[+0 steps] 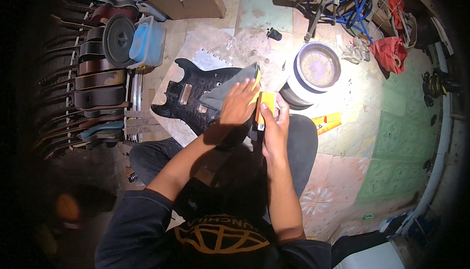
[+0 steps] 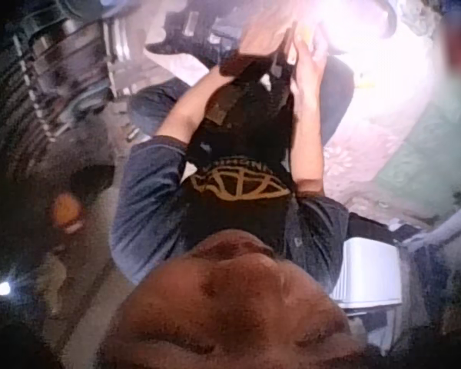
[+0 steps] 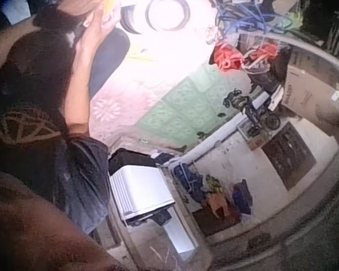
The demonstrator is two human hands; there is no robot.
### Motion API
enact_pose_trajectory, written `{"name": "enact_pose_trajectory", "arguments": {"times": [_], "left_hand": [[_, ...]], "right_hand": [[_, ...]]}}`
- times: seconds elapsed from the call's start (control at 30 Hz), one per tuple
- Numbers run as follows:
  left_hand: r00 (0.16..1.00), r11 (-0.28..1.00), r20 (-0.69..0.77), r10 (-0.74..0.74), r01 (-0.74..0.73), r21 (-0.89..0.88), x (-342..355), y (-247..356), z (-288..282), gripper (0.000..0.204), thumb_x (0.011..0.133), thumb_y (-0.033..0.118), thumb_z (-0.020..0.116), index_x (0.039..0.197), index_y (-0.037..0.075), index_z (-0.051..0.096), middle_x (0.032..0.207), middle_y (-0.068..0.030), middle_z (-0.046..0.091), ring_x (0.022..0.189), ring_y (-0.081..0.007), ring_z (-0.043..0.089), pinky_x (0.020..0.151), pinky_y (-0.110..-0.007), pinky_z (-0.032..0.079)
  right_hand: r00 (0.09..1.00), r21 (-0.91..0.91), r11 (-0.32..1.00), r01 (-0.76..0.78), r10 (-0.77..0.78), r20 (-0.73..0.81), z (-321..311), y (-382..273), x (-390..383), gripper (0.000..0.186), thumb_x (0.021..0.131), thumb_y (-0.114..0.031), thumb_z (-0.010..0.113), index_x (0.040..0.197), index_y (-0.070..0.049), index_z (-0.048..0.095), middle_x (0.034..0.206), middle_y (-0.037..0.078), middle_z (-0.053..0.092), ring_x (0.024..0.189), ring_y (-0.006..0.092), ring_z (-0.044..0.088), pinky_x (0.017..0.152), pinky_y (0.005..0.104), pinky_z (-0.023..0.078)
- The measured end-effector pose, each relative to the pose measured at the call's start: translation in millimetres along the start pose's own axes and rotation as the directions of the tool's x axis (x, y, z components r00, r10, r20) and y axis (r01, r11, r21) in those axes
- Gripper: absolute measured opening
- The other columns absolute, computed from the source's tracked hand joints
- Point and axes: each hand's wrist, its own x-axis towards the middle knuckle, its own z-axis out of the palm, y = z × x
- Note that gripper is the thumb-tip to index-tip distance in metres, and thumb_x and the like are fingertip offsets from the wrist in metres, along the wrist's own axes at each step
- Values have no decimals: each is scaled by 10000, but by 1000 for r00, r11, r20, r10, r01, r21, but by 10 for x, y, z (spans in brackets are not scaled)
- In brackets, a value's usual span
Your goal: The person sands the surface of a black guitar body by hand with a sanding block and wipes the surface with a yellow cloth while sitting on the floor.
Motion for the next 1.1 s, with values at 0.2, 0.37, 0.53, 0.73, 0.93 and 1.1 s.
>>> {"name": "enact_pose_trajectory", "arguments": {"times": [0.2,0.37,0.53,0.73,0.93,1.1], "left_hand": [[997,976,72,-3,19,-218,-796,271,-14,441,938,185,631,1354,38,621,1478,-145,563,1432,-296,460,1199,-496,327],[995,886,99,-31,73,-457,-1472,325,14,314,965,183,570,1216,41,694,1318,-163,673,1318,-329,577,1154,-485,393],[865,598,291,-409,495,-631,-1748,34,-168,369,1014,312,560,1023,-36,685,911,-221,702,842,-318,692,822,-366,540],[611,172,28,-791,267,-948,-1288,-109,-749,269,1048,226,538,1102,-11,655,1021,-99,723,927,-186,700,830,-318,529],[969,946,14,-247,238,222,-1445,242,-225,650,903,274,678,1507,111,499,1575,-205,401,1461,-483,328,1174,-620,303],[976,947,30,-214,199,252,-920,132,-194,703,886,251,691,1538,137,454,1584,-188,403,1446,-460,367,1186,-584,303]], "right_hand": [[993,-46,992,116,-115,37,-76,127,92,567,994,-107,668,1485,-16,400,1290,140,615,1123,164,615,972,313,499],[989,-99,987,130,-122,82,-118,240,106,568,996,-102,664,1489,-13,395,1262,143,631,1054,150,643,903,287,532],[987,-86,986,140,-132,92,-218,366,204,581,986,-115,682,1481,-3,400,1267,144,631,1075,163,646,916,297,535],[992,-78,990,120,-117,52,-244,274,125,575,980,-136,696,1464,-7,415,1245,140,640,1070,164,651,908,305,540],[992,-14,994,112,-111,59,-136,240,139,554,984,-128,691,1456,-20,421,1249,133,642,1080,168,650,921,311,535],[997,-7,997,75,-75,26,-98,171,100,578,988,-130,692,1481,-33,407,1278,136,633,1138,169,624,988,316,493]]}}
